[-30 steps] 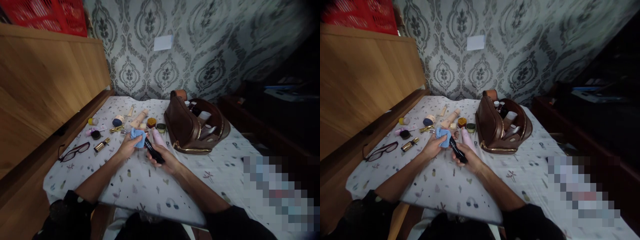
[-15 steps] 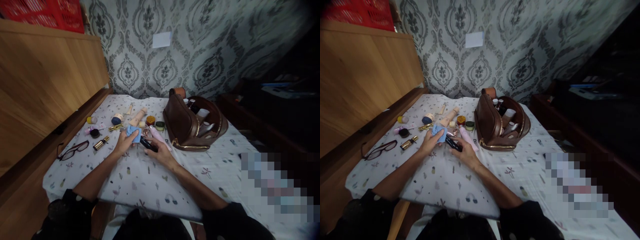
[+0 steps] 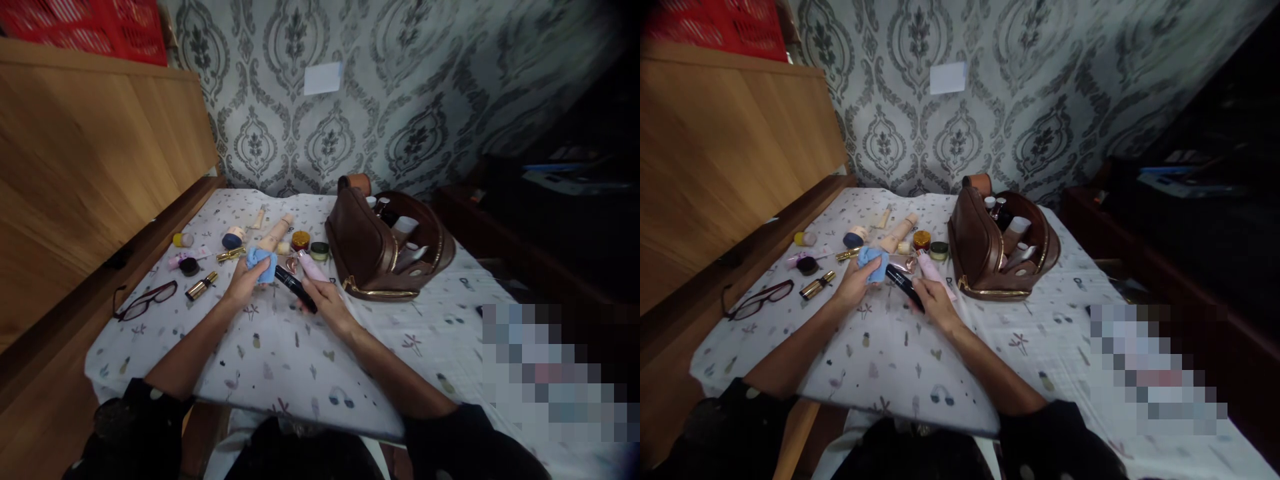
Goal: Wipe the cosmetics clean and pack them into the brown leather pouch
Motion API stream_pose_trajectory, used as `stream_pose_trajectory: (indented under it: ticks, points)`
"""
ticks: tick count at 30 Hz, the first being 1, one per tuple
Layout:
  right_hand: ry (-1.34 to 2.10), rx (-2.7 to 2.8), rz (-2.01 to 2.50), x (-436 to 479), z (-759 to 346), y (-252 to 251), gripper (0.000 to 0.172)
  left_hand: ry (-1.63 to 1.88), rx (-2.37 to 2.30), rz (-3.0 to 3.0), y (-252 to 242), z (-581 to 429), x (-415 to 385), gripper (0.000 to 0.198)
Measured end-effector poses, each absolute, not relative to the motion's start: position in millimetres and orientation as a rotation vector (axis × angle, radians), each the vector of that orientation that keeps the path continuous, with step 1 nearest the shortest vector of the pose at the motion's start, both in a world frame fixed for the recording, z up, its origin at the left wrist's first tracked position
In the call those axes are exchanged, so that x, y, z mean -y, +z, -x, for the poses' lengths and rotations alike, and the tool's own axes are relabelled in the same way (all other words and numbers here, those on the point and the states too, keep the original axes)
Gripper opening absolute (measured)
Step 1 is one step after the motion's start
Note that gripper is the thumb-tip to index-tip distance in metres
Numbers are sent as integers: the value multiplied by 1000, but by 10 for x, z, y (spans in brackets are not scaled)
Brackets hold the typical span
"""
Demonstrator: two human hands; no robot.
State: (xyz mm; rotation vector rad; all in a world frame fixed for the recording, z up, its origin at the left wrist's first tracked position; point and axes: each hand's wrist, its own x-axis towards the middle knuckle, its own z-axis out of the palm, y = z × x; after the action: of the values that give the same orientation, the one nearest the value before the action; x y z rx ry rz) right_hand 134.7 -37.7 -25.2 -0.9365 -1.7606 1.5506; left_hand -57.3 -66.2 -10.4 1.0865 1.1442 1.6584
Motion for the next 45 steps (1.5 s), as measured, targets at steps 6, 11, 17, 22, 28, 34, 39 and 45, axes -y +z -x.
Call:
stream_pose_trajectory:
  ticks: [6, 11, 17, 22, 28, 34, 39, 45]
  points:
    - [1739, 1554, 914, 400, -1339, -188, 55, 1701, -1133, -1026, -109, 599, 650, 40]
    - [1120, 1845, 937, 380, -1350, -241, 43, 1758, -1124, -946, -53, 593, 636, 43]
    - [713, 2026, 917, 429, -1382, -248, 25, 1754, -1123, -915, -58, 610, 634, 43]
    - [820, 2047, 911, 492, -1401, -137, 28, 1747, -1089, -930, -47, 625, 655, 41]
    - [1195, 1949, 861, 481, -1377, -121, 46, 1729, -1052, -864, -45, 647, 661, 42]
    - [1803, 1594, 844, 500, -1316, -134, 58, 1672, -882, -835, -82, 652, 658, 39]
    - [2073, 1373, 840, 575, -1306, -78, 52, 1577, -864, -794, -127, 597, 656, 39]
    - [2154, 1289, 785, 573, -1276, -111, 53, 1375, -841, -956, -180, 467, 718, 44]
